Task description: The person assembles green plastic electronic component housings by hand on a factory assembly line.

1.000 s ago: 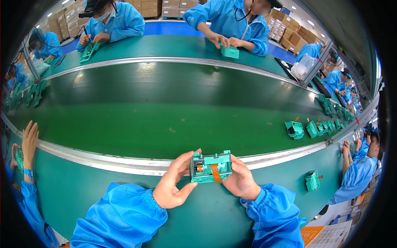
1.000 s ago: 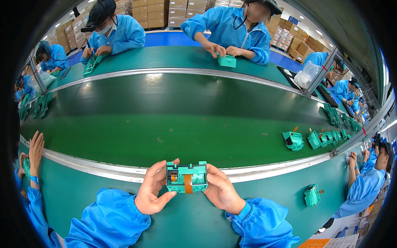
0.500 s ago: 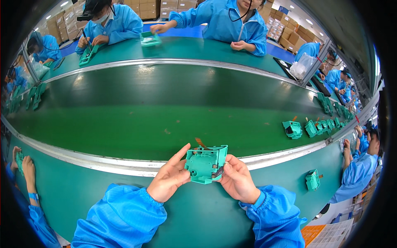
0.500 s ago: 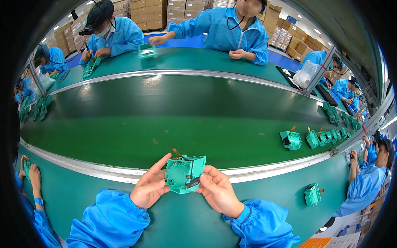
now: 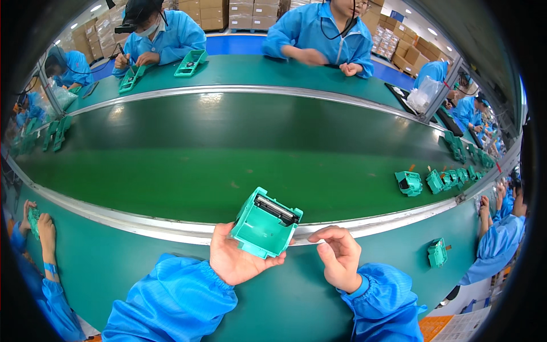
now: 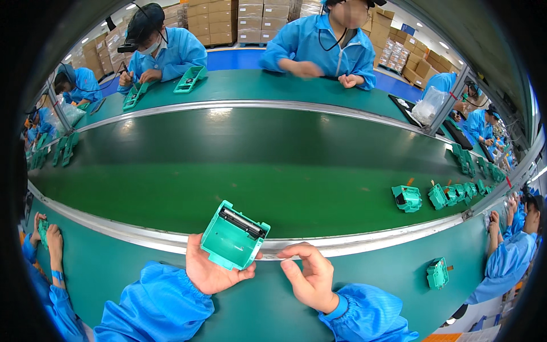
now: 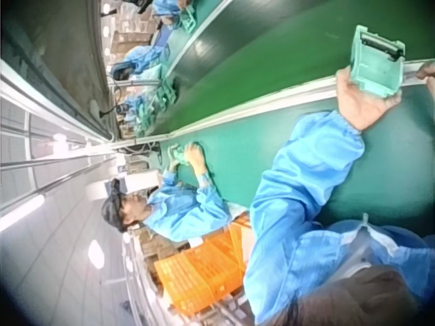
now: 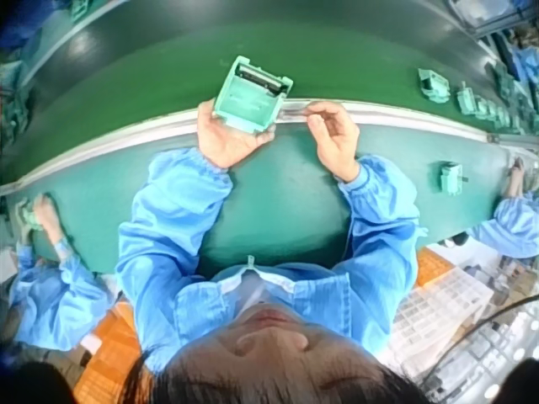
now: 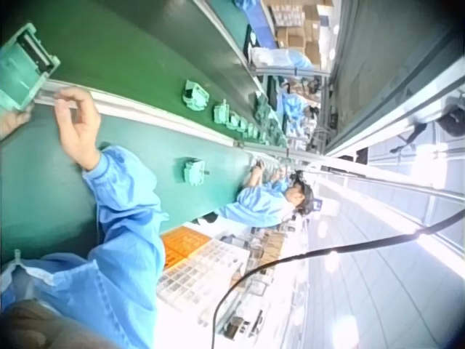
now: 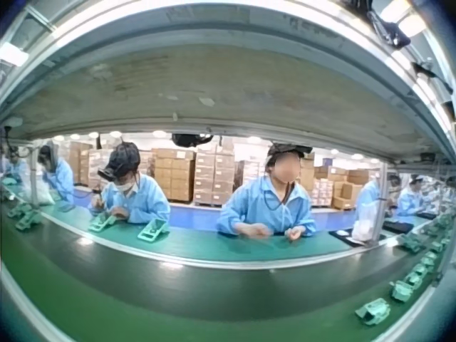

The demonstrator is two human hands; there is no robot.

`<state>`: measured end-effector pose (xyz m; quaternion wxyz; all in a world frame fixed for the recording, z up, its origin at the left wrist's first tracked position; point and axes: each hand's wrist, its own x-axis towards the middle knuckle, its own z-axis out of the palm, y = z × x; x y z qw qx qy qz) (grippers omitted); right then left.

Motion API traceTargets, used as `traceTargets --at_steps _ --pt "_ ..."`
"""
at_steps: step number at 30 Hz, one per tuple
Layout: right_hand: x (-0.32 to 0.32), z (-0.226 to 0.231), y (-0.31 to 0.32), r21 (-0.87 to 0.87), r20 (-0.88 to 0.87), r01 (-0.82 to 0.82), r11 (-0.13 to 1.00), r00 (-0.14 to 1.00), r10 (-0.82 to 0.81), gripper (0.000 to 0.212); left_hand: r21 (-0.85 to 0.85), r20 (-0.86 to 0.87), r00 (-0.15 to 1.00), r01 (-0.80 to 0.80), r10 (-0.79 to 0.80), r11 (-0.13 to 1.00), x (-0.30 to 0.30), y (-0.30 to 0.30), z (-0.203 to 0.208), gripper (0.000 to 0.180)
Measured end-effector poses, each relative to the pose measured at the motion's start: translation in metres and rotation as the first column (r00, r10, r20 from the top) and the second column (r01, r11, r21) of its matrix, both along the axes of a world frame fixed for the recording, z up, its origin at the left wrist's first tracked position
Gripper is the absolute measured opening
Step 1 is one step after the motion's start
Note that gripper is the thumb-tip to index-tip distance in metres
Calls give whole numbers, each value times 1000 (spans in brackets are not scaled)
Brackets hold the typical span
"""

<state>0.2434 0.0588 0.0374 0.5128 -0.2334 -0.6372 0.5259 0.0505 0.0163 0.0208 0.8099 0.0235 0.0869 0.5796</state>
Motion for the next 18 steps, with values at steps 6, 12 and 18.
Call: traceTargets --at_steps 6,12,18 --pt "2 -3 2 -83 36 28 996 999 -26 16 114 116 983 130 -143 985 0 1 4 60" --pt "11 2 30 112 182 177 978 964 -195 15 156 -484 847 -164 220 974 -13 -12 32 64" --pt "57 9 85 143 83 572 808 807 -585 19 432 -889 -303 -302 344 850 -117 -71 54 73"
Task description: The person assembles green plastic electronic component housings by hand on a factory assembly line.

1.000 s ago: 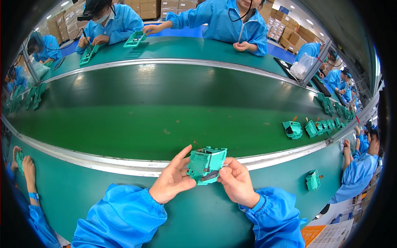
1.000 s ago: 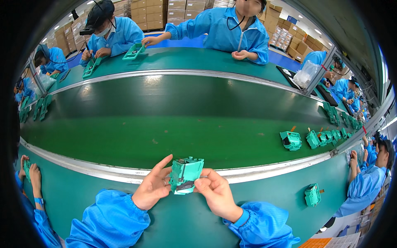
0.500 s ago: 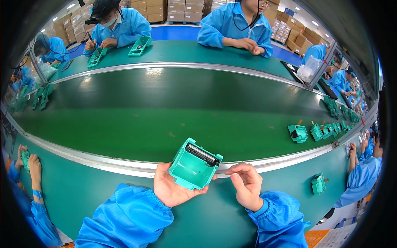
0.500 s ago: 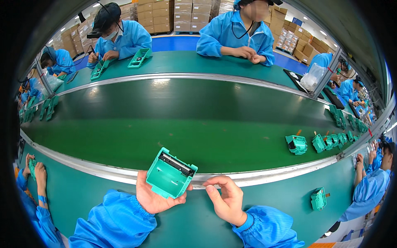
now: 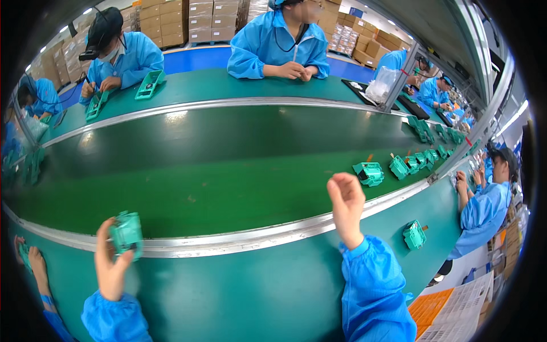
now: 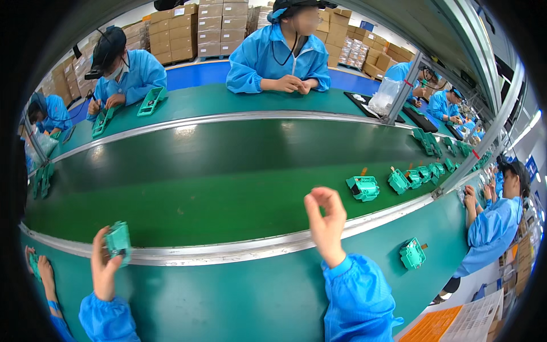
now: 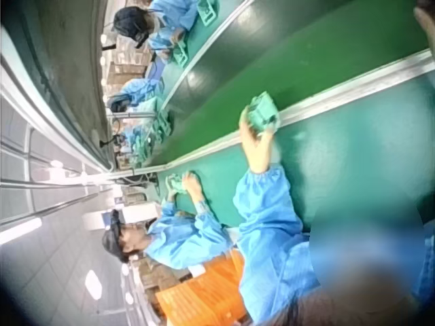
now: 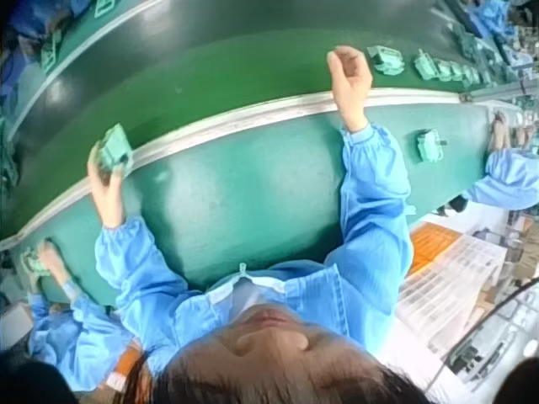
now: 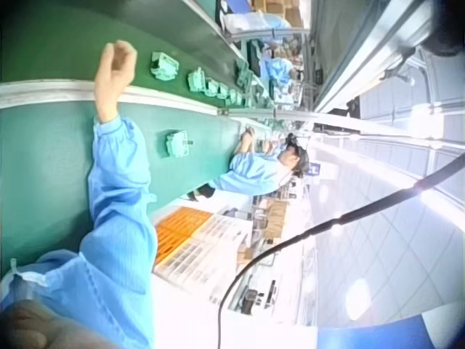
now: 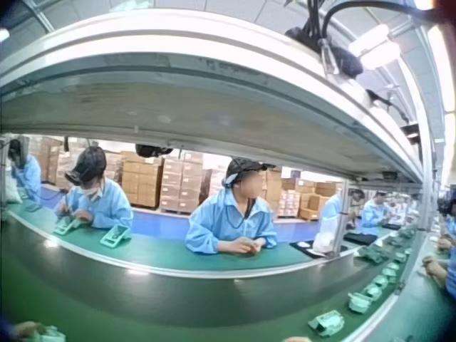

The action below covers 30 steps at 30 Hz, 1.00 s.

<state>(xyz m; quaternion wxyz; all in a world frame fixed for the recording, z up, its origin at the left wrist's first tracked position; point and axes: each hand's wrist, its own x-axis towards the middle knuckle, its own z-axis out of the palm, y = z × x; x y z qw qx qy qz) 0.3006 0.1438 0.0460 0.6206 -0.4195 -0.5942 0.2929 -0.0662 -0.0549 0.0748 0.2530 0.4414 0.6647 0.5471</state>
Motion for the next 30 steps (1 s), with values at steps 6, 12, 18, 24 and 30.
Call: traceTargets --at_steps 6,12,18,24,30 --pt "86 -14 53 425 452 543 724 565 -690 61 -35 -772 559 -513 303 858 -107 -82 -40 60" --pt "127 -36 63 176 589 642 746 538 -602 91 -123 -760 549 -647 348 752 -165 -107 -69 61" --pt "83 -19 52 32 532 539 842 704 -471 83 109 -841 480 -302 250 947 -68 -38 -26 55" --pt "-30 1 -13 47 360 -34 998 933 15 80 -12 316 860 425 -399 905 99 40 -26 67" --pt "-66 0 -78 -12 424 -232 973 880 215 84 324 631 522 495 -574 806 155 57 -38 79"
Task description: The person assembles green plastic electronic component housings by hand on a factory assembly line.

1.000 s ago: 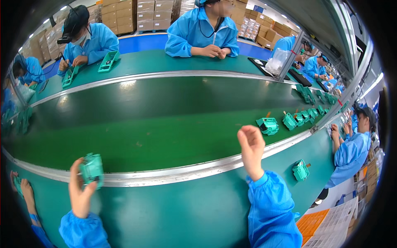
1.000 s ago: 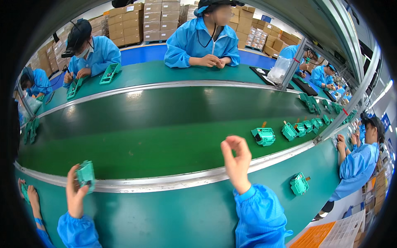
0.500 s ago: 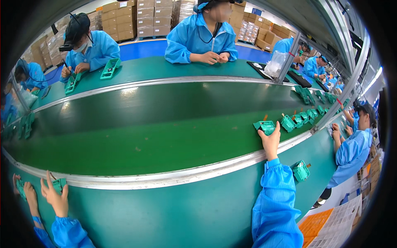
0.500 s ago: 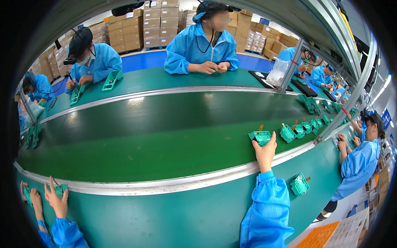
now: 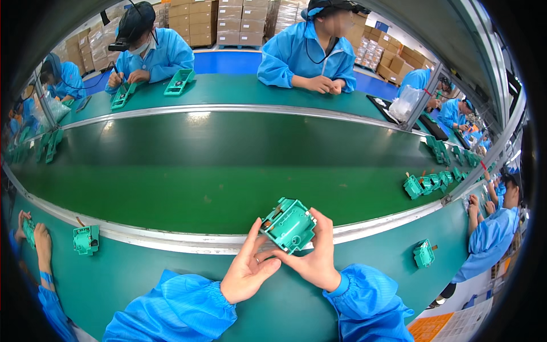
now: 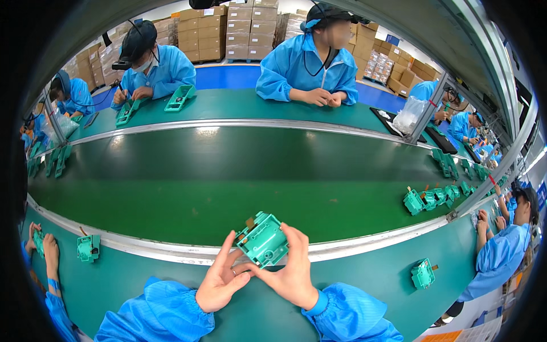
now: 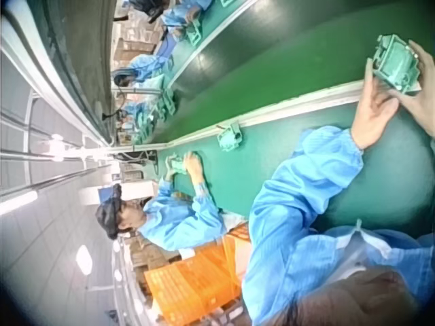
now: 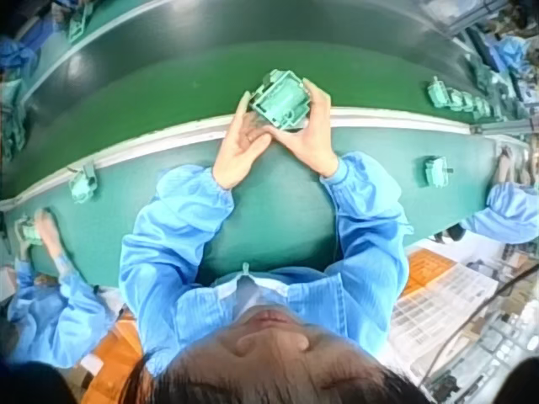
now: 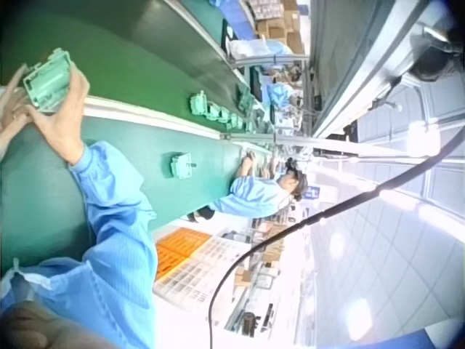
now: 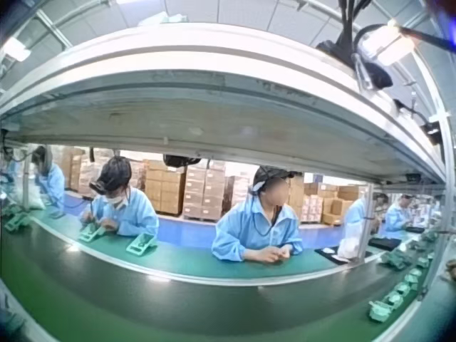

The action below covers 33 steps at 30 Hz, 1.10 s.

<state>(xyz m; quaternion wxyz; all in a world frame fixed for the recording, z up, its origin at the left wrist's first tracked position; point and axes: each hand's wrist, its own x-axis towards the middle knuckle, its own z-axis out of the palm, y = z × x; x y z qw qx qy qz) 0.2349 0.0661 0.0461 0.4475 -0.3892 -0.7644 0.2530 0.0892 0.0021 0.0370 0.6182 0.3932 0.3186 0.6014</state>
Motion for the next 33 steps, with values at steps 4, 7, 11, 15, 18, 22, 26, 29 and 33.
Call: traceTargets --at_steps 4,7,11,15,18,22,26,29,33 --pt "-5 -11 -6 54 15 -146 988 989 145 86 -21 26 992 -127 127 992 -4 1 -3 76" --pt "-8 -8 -11 -165 -320 -324 931 911 260 72 -42 91 990 -107 111 993 -18 8 -5 77" --pt "-1 -10 -3 -457 -666 -553 697 732 145 56 -26 66 996 -61 63 998 -31 12 -7 73" --pt "1 -8 -1 -506 -699 -599 621 706 110 55 -58 111 994 -7 13 998 -33 11 -2 73" --pt "1 -11 0 -496 -713 -604 624 694 104 56 -50 170 985 28 -19 998 -35 12 -3 75" --pt "1 -12 2 -503 -725 -622 600 681 98 56 -40 172 985 31 -23 999 -35 13 -3 74" --pt "0 -13 2 -491 -733 -635 596 671 111 57 -59 104 994 -26 32 998 -33 14 -5 74" --pt "0 -15 2 -441 -719 -629 640 675 168 58 -59 74 996 -42 47 997 -34 14 -8 73" --pt "3 -10 3 -509 -777 -680 527 626 57 55 -45 89 995 -40 44 998 -35 13 -9 72"
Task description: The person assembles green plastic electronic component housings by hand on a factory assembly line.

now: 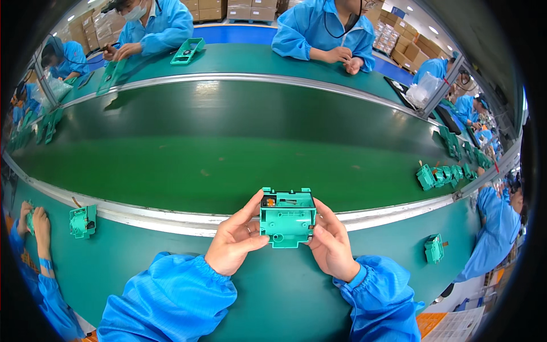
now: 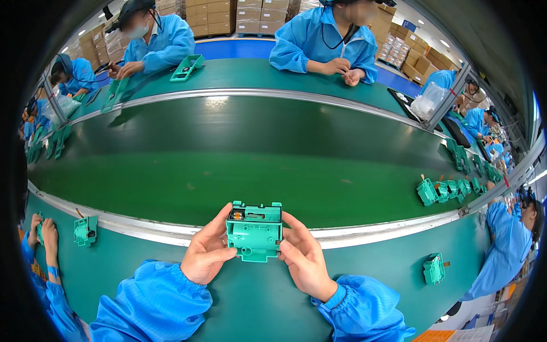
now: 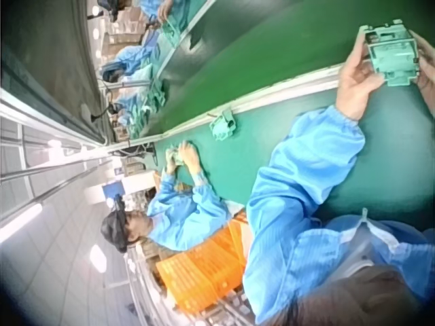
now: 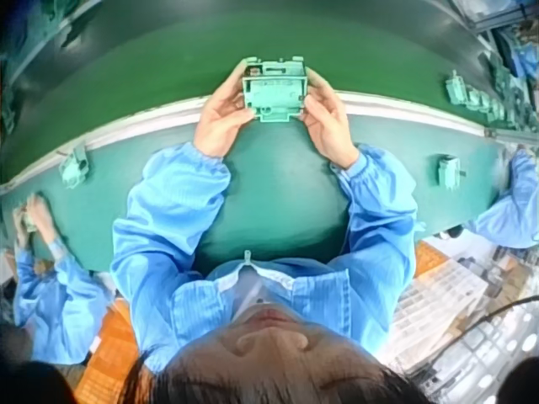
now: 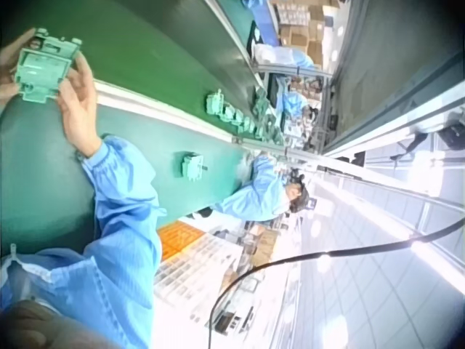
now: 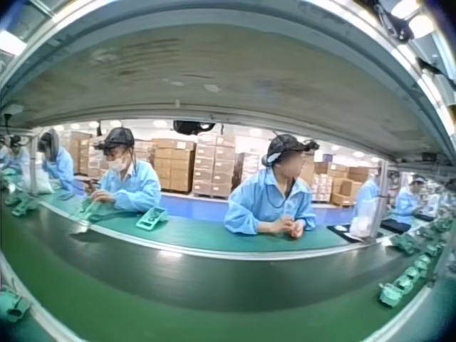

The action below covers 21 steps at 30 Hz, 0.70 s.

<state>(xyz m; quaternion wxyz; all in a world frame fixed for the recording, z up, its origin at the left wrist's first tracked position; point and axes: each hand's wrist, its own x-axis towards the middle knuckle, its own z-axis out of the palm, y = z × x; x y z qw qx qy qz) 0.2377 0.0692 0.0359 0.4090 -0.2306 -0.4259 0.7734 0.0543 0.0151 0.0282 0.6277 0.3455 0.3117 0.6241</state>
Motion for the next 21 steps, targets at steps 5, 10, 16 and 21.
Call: traceTargets --at_steps 5,10,16,21 --pt "5 -4 7 -183 -53 -106 977 994 98 52 -21 20 1000 23 -23 1000 0 0 0 72" --pt "7 -10 13 -194 -150 -231 953 968 204 49 2 58 997 50 -50 999 1 0 -1 73" --pt "5 -10 13 -214 -190 -240 947 961 201 40 27 47 997 59 -60 998 -1 1 -5 73" --pt "4 -10 13 -252 -183 -220 942 967 177 37 2 35 997 72 -72 997 -2 0 -7 72"
